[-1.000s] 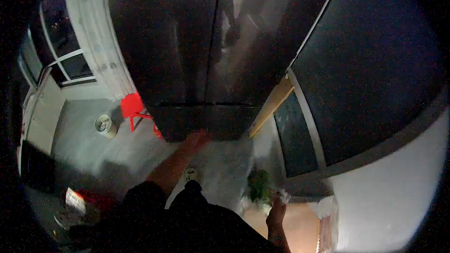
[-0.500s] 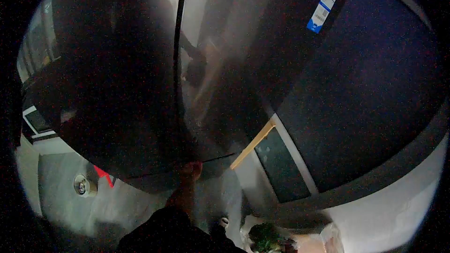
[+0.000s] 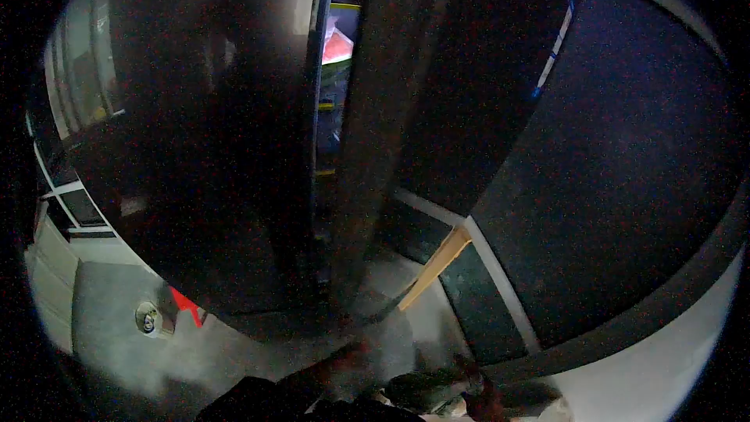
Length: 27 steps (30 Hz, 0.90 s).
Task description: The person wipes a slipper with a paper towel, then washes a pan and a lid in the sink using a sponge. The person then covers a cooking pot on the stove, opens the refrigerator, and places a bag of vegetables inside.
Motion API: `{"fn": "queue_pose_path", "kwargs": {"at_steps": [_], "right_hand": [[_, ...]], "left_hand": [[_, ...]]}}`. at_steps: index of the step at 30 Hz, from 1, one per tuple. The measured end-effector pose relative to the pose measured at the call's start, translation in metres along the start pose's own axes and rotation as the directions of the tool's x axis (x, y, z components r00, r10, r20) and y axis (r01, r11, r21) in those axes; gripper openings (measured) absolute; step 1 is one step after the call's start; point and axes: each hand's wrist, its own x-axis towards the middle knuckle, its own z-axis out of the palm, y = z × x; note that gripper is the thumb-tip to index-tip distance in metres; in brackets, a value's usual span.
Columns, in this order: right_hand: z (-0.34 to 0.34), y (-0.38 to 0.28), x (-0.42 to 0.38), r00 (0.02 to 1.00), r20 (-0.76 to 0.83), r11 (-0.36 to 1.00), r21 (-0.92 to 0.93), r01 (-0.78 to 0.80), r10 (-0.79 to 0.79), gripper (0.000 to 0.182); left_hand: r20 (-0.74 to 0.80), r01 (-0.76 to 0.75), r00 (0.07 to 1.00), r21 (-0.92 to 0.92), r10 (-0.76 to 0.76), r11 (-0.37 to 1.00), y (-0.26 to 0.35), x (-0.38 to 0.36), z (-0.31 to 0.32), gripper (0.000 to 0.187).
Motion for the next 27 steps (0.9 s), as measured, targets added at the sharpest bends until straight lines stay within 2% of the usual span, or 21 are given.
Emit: {"fn": "queue_pose_path", "kwargs": {"at_steps": [1,2,4,5,8,9,11,12,14,15,16,17,18,19,20,22,23,24,25,26,27], "right_hand": [[-0.001,-0.033,0.011,0.996,-0.003,0.992,0.092,0.087,-0.087,0.050],[-0.001,-0.063,0.018,0.984,-0.006,0.967,0.184,0.178,-0.180,0.052],[0.002,-0.113,0.023,0.935,-0.028,0.879,0.333,0.343,-0.354,0.056],[0.005,-0.123,0.023,0.909,-0.052,0.834,0.379,0.402,-0.415,0.059],[0.024,-0.113,0.033,0.854,-0.118,0.747,0.433,0.504,-0.507,0.062],[0.030,-0.082,0.030,0.868,-0.114,0.804,0.335,0.492,-0.484,0.061],[0.037,-0.066,0.019,0.886,-0.120,0.854,0.237,0.463,-0.447,0.059],[0.037,-0.074,0.016,0.866,-0.179,0.816,0.290,0.500,-0.467,0.059],[0.041,-0.038,0.010,0.841,-0.259,0.767,0.348,0.540,-0.475,0.058],[0.044,0.008,0.011,0.855,-0.257,0.863,0.119,0.491,-0.451,0.057],[0.046,0.017,0.004,0.862,-0.266,0.893,0.004,0.449,-0.432,0.056],[0.047,0.023,-0.002,0.868,-0.275,0.910,-0.110,0.399,-0.414,0.056],[0.035,0.001,-0.010,0.949,-0.305,0.983,0.130,0.128,-0.083,0.056],[0.032,-0.008,-0.010,0.955,-0.283,0.967,0.255,-0.020,0.094,0.056],[0.028,-0.016,-0.010,0.930,-0.251,0.912,0.376,-0.161,0.268,0.057],[0.033,0.016,0.017,0.877,-0.392,0.950,0.248,-0.189,0.277,0.057],[0.035,0.051,0.037,0.877,-0.391,0.949,0.250,-0.192,0.280,0.057],[0.037,0.096,0.061,0.833,-0.534,0.950,-0.311,-0.031,-0.147,0.058],[0.034,0.107,0.068,0.796,-0.480,0.819,-0.572,0.035,-0.369,0.058],[0.031,0.117,0.074,0.717,-0.400,0.613,-0.789,0.048,-0.571,0.058],[0.020,0.112,0.061,0.811,-0.540,0.953,-0.297,0.065,-0.223,0.057]], "left_hand": [[-0.014,0.142,0.990,0.201,-0.142,0.969,-0.008,-0.018,0.008,0.051],[-0.065,0.279,0.958,0.440,-0.280,0.854,-0.013,-0.032,0.009,0.051],[-0.182,0.408,0.885,0.747,-0.430,0.524,-0.011,-0.064,0.005,0.050],[-0.242,0.427,0.859,0.824,-0.451,0.373,-0.006,-0.078,-0.004,0.050],[-0.429,0.481,0.823,0.875,-0.372,0.054,0.024,-0.126,-0.047,0.048],[-0.485,0.509,0.807,0.861,-0.336,-0.019,0.035,-0.144,-0.062,0.048],[-0.583,0.565,0.764,0.811,-0.276,-0.149,0.057,-0.183,-0.091,0.048],[-0.619,0.588,0.743,0.785,-0.256,-0.194,0.067,-0.202,-0.103,0.047],[-0.667,0.608,0.709,0.742,-0.229,-0.282,0.082,-0.231,-0.122,0.047],[-0.670,0.599,0.709,0.737,-0.221,-0.312,0.089,-0.242,-0.128,0.047],[-0.660,0.581,0.720,0.742,-0.213,-0.336,0.094,-0.248,-0.137,0.047],[-0.631,0.546,0.748,0.761,-0.204,-0.351,0.097,-0.251,-0.144,0.047],[-0.585,0.502,0.794,0.785,-0.167,-0.361,0.102,-0.247,-0.146,0.046],[-0.541,0.492,0.840,0.788,-0.036,-0.369,0.116,-0.239,-0.122,0.048],[-0.486,0.484,0.868,0.789,0.096,-0.379,0.140,-0.231,-0.064,0.049],[-0.229,0.284,0.959,0.772,0.168,-0.569,0.188,-0.183,0.012,0.036],[0.190,0.027,0.969,0.548,0.156,-0.836,0.203,-0.155,0.026,0.028],[0.391,0.043,0.871,0.543,0.297,-0.839,0.220,-0.128,0.073,0.021],[0.448,0.026,0.869,0.378,0.208,-0.925,0.251,-0.101,0.129,0.018],[0.400,0.046,0.904,0.258,0.151,-0.965,0.272,-0.084,0.162,0.023],[0.347,0.040,0.934,0.137,0.085,-0.990,0.282,-0.075,0.189,0.027]]}}
